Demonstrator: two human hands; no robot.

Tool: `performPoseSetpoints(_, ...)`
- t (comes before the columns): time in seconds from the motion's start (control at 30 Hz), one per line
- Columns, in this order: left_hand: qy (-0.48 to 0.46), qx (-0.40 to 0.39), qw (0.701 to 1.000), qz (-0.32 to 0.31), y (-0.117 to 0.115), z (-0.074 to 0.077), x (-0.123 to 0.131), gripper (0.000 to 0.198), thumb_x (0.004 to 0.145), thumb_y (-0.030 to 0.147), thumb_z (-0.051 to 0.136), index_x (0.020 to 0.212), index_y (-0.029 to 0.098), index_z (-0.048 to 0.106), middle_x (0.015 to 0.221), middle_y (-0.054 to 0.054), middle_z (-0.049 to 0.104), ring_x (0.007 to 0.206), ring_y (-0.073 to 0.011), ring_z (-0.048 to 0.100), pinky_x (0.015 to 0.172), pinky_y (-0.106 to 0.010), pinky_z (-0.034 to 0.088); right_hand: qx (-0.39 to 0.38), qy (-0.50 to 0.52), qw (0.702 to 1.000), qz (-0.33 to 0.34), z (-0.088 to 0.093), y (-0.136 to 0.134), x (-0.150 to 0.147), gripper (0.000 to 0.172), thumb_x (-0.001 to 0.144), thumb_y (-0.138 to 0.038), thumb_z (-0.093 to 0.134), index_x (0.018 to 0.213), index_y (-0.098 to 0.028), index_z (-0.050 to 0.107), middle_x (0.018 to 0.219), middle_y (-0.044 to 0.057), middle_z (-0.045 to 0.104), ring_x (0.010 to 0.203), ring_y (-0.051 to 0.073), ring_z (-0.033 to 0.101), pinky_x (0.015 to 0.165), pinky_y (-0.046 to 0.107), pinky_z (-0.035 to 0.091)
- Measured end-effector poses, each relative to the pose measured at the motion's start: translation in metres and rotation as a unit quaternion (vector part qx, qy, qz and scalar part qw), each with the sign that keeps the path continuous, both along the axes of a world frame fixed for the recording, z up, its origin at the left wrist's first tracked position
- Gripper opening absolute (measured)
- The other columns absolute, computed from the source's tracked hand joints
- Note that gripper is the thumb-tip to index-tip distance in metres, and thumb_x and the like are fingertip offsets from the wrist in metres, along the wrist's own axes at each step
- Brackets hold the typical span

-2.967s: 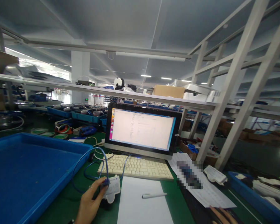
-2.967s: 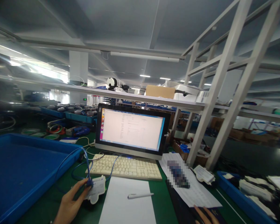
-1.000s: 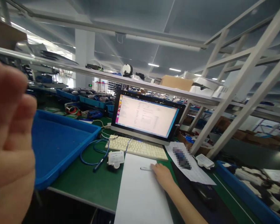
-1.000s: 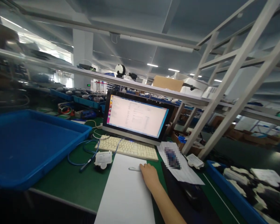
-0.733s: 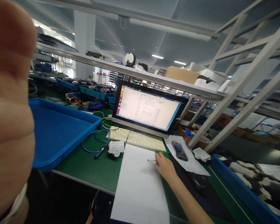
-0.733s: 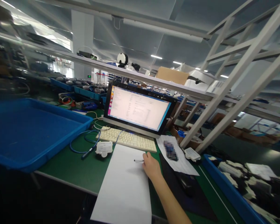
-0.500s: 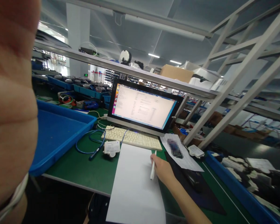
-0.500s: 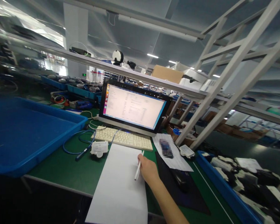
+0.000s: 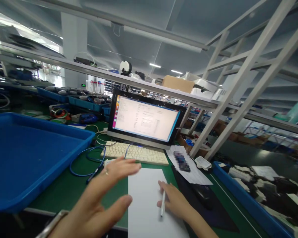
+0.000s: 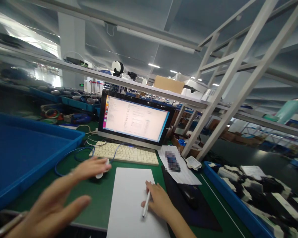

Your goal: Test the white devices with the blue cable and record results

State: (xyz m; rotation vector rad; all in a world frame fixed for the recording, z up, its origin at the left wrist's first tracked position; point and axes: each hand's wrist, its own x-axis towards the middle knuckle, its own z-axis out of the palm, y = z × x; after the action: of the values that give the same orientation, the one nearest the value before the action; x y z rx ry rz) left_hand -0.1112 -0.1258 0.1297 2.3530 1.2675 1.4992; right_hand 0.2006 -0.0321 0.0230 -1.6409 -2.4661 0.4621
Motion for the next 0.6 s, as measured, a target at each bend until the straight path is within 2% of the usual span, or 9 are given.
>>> performPoseSetpoints(0.07, 0.129, 0.008, 0.991, -0.022, 0.016, -0.036, 0.022, 0.042, 0.084, 0.037, 0.051, 0.124, 0.028, 0.043, 0.121, 0.001, 0.056, 0.115, -0.0168, 0.049, 0.1, -0.035, 0.04, -0.01, 0.008, 1.0, -0.01, 0.002, -0.003, 0.012, 0.065, 0.066, -0.029, 0.066, 0.127, -0.017, 0.046, 0.108, 0.01, 0.061, 0.108, 0.026, 0.05, 0.102, 0.042, 0.023)
performPoseSetpoints(0.13, 0.196, 0.016, 0.981, 0.002, 0.03, -0.082, 0.041, 0.043, 0.083, 0.038, 0.051, 0.123, 0.023, 0.045, 0.121, -0.002, 0.056, 0.113, -0.0188, 0.051, 0.099, -0.039, 0.041, -0.007, 0.034, 0.999, -0.019, 0.007, -0.004, 0.018, 0.062, 0.064, -0.03, 0.067, 0.122, -0.019, 0.05, 0.106, 0.01, 0.061, 0.108, 0.027, 0.05, 0.1, 0.043, 0.026)
performPoseSetpoints(0.2, 0.238, 0.025, 0.971, 0.03, 0.039, -0.124, 0.056, 0.047, 0.082, 0.04, 0.053, 0.123, 0.019, 0.045, 0.124, -0.005, 0.054, 0.113, -0.0213, 0.051, 0.098, -0.04, 0.04, 0.017, 0.096, 0.995, -0.025, 0.013, -0.001, 0.015, 0.047, 0.069, -0.033, 0.063, 0.113, -0.021, 0.056, 0.103, 0.008, 0.062, 0.106, 0.027, 0.051, 0.096, 0.041, 0.03)
performPoseSetpoints(0.27, 0.259, 0.037, 0.963, 0.062, 0.041, -0.152, 0.065, 0.055, 0.079, 0.046, 0.054, 0.123, 0.015, 0.046, 0.124, -0.008, 0.053, 0.113, -0.0236, 0.051, 0.097, -0.04, 0.041, 0.051, 0.203, 0.977, -0.039, 0.017, 0.007, 0.0, 0.031, 0.079, -0.038, 0.05, 0.104, -0.022, 0.058, 0.095, 0.007, 0.063, 0.096, 0.023, 0.056, 0.089, 0.037, 0.037)
performPoseSetpoints(0.33, 0.278, 0.05, 0.955, 0.086, 0.04, -0.164, 0.07, 0.055, 0.079, 0.049, 0.052, 0.122, 0.015, 0.047, 0.126, -0.009, 0.052, 0.113, -0.0247, 0.051, 0.096, -0.041, 0.041, 0.067, 0.315, 0.944, -0.064, 0.015, 0.02, -0.024, 0.033, 0.086, -0.043, 0.036, 0.099, -0.021, 0.058, 0.08, 0.004, 0.063, 0.077, 0.019, 0.058, 0.074, 0.031, 0.043)
performPoseSetpoints(0.4, 0.295, 0.054, 0.949, 0.1, 0.038, -0.166, 0.071, 0.051, 0.081, 0.048, 0.049, 0.122, 0.017, 0.047, 0.128, -0.009, 0.05, 0.114, -0.0256, 0.049, 0.096, -0.042, 0.039, 0.052, 0.392, 0.914, -0.093, 0.006, 0.037, -0.052, 0.039, 0.085, -0.047, 0.033, 0.093, -0.021, 0.06, 0.066, 0.001, 0.059, 0.059, 0.016, 0.054, 0.058, 0.028, 0.043)
performPoseSetpoints(0.53, 0.306, 0.037, 0.945, 0.107, 0.037, -0.166, 0.07, 0.051, 0.079, 0.044, 0.052, 0.124, 0.02, 0.045, 0.131, -0.01, 0.047, 0.117, -0.0281, 0.046, 0.096, -0.044, 0.038, -0.004, 0.48, 0.866, -0.142, -0.021, 0.069, -0.105, 0.035, 0.073, -0.05, 0.047, 0.075, -0.019, 0.062, 0.058, 0.002, 0.058, 0.051, 0.016, 0.052, 0.046, 0.026, 0.04)
performPoseSetpoints(0.6, 0.304, 0.018, 0.947, 0.101, 0.038, -0.168, 0.07, 0.055, 0.076, 0.043, 0.055, 0.125, 0.02, 0.044, 0.131, -0.012, 0.045, 0.118, -0.0294, 0.045, 0.096, -0.045, 0.037, -0.015, 0.49, 0.858, -0.152, -0.032, 0.078, -0.12, 0.031, 0.069, -0.048, 0.049, 0.073, -0.019, 0.06, 0.055, 0.001, 0.057, 0.047, 0.016, 0.051, 0.043, 0.026, 0.039)
